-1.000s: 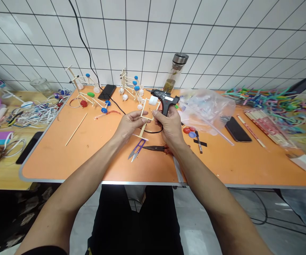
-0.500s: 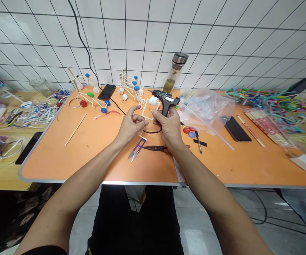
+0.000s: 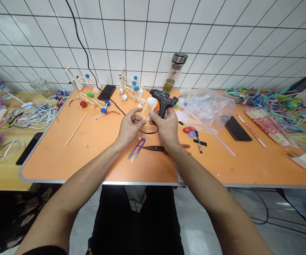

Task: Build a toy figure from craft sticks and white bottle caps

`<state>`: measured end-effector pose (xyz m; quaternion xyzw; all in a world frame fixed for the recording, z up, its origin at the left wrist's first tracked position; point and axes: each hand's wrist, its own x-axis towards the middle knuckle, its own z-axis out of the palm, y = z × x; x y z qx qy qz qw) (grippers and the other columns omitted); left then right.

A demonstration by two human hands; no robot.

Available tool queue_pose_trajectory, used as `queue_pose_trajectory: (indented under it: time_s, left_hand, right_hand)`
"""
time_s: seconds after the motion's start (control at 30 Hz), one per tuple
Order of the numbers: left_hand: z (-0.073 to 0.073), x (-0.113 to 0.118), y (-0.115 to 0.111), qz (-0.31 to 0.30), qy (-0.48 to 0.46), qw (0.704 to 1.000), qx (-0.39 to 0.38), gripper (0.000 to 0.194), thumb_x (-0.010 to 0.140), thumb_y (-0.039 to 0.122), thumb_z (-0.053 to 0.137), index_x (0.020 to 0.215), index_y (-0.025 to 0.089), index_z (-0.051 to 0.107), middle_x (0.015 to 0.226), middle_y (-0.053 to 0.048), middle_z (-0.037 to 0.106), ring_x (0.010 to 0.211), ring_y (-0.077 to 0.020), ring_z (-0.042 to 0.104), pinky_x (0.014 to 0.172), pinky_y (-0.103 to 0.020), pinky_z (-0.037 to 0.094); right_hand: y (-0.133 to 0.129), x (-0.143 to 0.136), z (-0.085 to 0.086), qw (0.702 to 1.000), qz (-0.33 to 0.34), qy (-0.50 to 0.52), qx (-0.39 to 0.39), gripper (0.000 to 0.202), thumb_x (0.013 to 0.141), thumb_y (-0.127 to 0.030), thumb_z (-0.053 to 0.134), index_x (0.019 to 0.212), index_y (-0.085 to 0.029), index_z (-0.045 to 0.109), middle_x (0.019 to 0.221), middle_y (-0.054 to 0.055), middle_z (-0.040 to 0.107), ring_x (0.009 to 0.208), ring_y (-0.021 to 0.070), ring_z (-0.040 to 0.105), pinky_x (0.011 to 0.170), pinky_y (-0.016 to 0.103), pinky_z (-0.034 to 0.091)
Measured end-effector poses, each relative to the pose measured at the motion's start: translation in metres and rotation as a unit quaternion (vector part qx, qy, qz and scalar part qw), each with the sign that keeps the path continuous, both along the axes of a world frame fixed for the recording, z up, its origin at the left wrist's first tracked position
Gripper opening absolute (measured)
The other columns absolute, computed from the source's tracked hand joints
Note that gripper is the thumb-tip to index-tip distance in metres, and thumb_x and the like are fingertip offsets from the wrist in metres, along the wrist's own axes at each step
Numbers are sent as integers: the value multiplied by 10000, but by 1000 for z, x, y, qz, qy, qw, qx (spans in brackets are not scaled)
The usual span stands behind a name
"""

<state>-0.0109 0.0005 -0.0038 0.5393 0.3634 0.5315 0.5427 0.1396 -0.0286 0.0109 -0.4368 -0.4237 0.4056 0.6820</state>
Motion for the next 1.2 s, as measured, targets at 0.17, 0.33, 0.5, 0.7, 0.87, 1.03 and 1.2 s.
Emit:
queue_pose_trajectory:
  time_s: [0.17, 0.33, 0.5, 0.7, 0.87, 1.03, 1.2]
  left_hand:
    - [-5, -4, 7, 11, -20, 1000, 8, 488, 698, 239, 933, 1154, 185, 768, 746, 39, 725, 669, -114, 645, 660, -253, 476]
    - [-4, -9, 11, 22, -61, 998, 1, 427, 703, 297, 979, 1081, 200, 806, 789, 23, 756, 748, -136, 720, 781, -284, 589]
    - [2, -16, 14, -3, -102, 994, -49, 527, 618, 387, 1070, 1048, 206, 826, 848, -4, 812, 770, -140, 736, 804, -296, 618]
    - [5, -18, 15, -35, -126, 989, -76, 623, 539, 463, 1137, 1014, 210, 824, 988, -46, 868, 904, -177, 809, 876, -308, 630]
    - [2, -14, 12, -68, -111, 989, -75, 625, 559, 487, 1134, 1024, 210, 822, 978, -59, 879, 981, -222, 850, 897, -315, 627]
    - [0, -11, 8, -97, -100, 987, -82, 596, 588, 477, 1129, 1031, 210, 833, 934, -51, 882, 886, -183, 833, 871, -299, 622]
    - [1, -10, 5, -114, -93, 986, -80, 575, 615, 474, 1122, 1030, 201, 830, 916, -59, 880, 894, -186, 834, 862, -294, 612]
  right_hand:
    - [0, 0, -3, 1000, 6, -1, 12, 698, 732, -599, 1026, 1210, -298, 615, 987, -43, 744, 787, 137, 750, 741, 294, 680]
    - [1, 6, -3, 998, -29, -32, 36, 628, 793, -627, 978, 1187, -296, 618, 1010, -34, 753, 795, 145, 777, 713, 283, 674]
    - [2, 13, 0, 996, -54, -44, 58, 612, 827, -589, 958, 1253, -298, 629, 1025, -32, 766, 786, 144, 775, 716, 284, 670]
    - [6, 15, -1, 996, -59, -53, 42, 643, 797, -571, 972, 1276, -293, 644, 995, -37, 778, 777, 146, 766, 696, 282, 655]
    - [6, 15, -2, 997, -56, -53, 30, 579, 791, -550, 972, 1175, -281, 633, 972, -34, 770, 814, 149, 756, 713, 281, 644]
    - [6, 14, -2, 996, -49, -62, 39, 576, 794, -524, 963, 1209, -290, 638, 980, -30, 766, 842, 158, 744, 733, 299, 635]
    - [9, 15, -6, 996, -45, -61, 39, 556, 792, -497, 964, 1185, -293, 627, 964, -32, 739, 827, 163, 724, 730, 317, 625]
